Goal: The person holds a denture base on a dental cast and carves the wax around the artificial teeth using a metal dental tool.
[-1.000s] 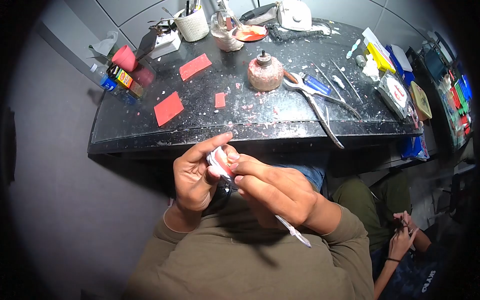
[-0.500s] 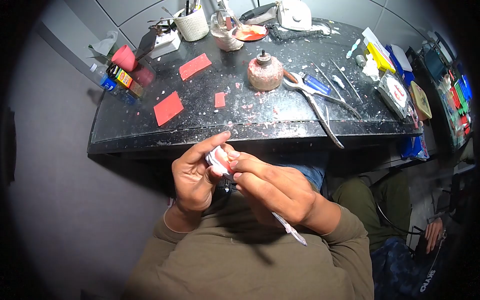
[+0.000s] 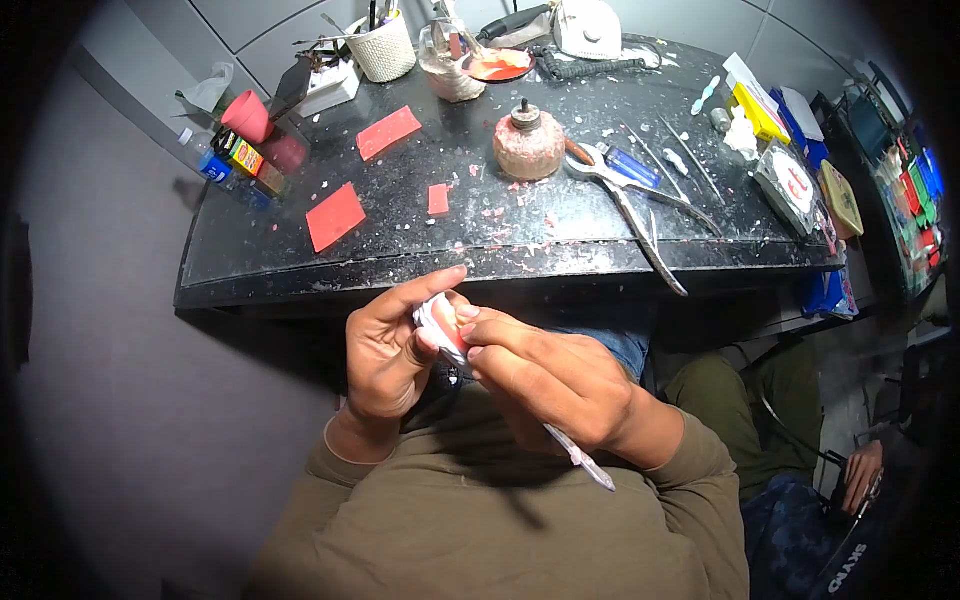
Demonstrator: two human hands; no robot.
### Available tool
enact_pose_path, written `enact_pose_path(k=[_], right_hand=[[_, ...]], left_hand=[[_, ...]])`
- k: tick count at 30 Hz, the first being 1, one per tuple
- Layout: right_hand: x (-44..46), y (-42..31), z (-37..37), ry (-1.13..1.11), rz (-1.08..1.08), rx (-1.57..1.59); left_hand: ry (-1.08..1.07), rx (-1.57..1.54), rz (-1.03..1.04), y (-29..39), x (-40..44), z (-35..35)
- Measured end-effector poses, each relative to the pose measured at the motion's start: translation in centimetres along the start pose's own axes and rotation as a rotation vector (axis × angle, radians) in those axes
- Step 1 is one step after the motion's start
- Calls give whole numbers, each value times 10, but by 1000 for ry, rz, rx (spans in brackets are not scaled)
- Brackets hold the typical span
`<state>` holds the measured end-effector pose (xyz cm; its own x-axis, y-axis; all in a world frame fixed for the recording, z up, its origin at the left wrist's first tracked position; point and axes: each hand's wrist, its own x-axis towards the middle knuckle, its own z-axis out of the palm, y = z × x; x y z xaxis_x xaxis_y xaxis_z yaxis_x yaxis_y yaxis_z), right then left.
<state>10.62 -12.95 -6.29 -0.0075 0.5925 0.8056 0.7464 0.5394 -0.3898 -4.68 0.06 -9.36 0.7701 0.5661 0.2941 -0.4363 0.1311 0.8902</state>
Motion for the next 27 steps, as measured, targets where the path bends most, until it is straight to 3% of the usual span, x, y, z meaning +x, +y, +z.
enact_pose_path(k=[9, 14, 15, 17, 20, 27], right_hand=[[2, 1, -4, -36, 17, 31], [1, 6, -9, -85, 46, 11], [2, 3, -14, -67, 132, 51], [2, 2, -15, -6, 248, 142], [5, 4, -19, -71, 173, 212], [0, 5, -14, -70, 189, 231]], left_hand=[[-23, -65, -46, 4, 2, -2], [-161, -65, -77, 3, 4, -10], [-158, -65, -75, 4, 4, -8], [-106, -285, -273, 8, 4, -4], [-120, -381, -397, 9, 6, -7], [-122, -436, -443, 15, 7, -2]])
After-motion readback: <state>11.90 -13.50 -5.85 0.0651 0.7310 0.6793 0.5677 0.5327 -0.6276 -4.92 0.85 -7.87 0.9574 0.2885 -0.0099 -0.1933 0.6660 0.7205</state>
